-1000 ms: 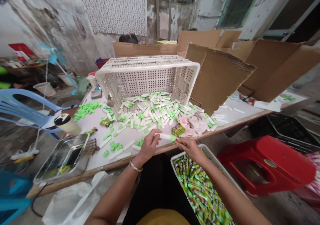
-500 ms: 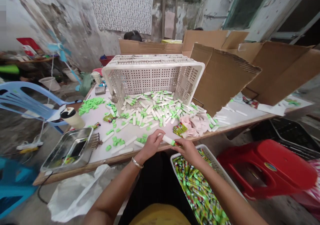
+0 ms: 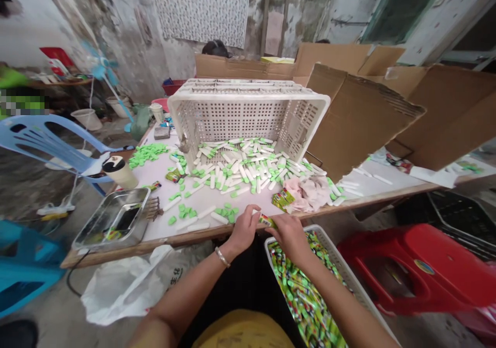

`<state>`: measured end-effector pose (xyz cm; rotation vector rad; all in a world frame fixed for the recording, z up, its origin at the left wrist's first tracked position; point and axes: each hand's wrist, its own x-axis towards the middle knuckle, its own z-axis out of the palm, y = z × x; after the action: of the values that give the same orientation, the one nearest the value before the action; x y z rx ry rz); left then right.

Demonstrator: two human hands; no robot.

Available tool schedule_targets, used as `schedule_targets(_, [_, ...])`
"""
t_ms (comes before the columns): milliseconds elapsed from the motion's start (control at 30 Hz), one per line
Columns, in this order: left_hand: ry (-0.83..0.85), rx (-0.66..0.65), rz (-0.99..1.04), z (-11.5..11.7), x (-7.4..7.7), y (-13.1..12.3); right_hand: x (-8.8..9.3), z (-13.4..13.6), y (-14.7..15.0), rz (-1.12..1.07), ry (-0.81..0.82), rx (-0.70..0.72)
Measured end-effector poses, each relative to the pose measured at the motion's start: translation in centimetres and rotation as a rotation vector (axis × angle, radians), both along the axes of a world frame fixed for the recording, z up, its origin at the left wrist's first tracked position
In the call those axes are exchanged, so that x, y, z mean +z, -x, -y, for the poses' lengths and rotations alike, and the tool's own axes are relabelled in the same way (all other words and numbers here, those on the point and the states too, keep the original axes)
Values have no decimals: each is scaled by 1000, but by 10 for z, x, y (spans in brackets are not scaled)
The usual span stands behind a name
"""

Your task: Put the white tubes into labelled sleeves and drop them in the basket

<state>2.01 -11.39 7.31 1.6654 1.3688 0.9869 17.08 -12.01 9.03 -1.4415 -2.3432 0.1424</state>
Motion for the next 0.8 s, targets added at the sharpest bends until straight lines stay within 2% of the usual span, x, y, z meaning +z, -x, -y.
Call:
schedule_targets(100, [-34, -61, -63, 4, -5, -10, 2, 5, 0, 50, -45, 0])
schedule_targets(200, [-64, -156, -120, 10, -15, -21, -11, 15, -7, 61, -24, -21])
schedule_targets(267, [-75, -226, -162, 7, -26, -22, -32, 26, -20, 79, 45, -54])
schedule_targets(333, [-77, -260, -238, -6, -37, -16, -61, 39, -42, 143, 177, -120])
schedule_targets(400, [-58, -221, -402, -30, -46, -3, -89, 48, -70, 271, 352, -239])
schedule_targets(467, [-30, -117, -634, -61, -52, 11, -106, 47, -95, 355, 426, -383])
schedule_targets(533, [-18, -42, -716, -93, -57, 22, -108, 32, -111, 362, 388, -464])
schedule_targets(633, [-12, -6, -784, -128, -62, 27, -87, -15, -111, 286, 240, -457])
schedule_targets(733, [7, 8, -852, -144, -68, 21, -66, -72, -92, 201, 151, -480])
schedule_targets(800, [16, 12, -884, -147, -69, 19, -63, -103, -78, 176, 125, -535])
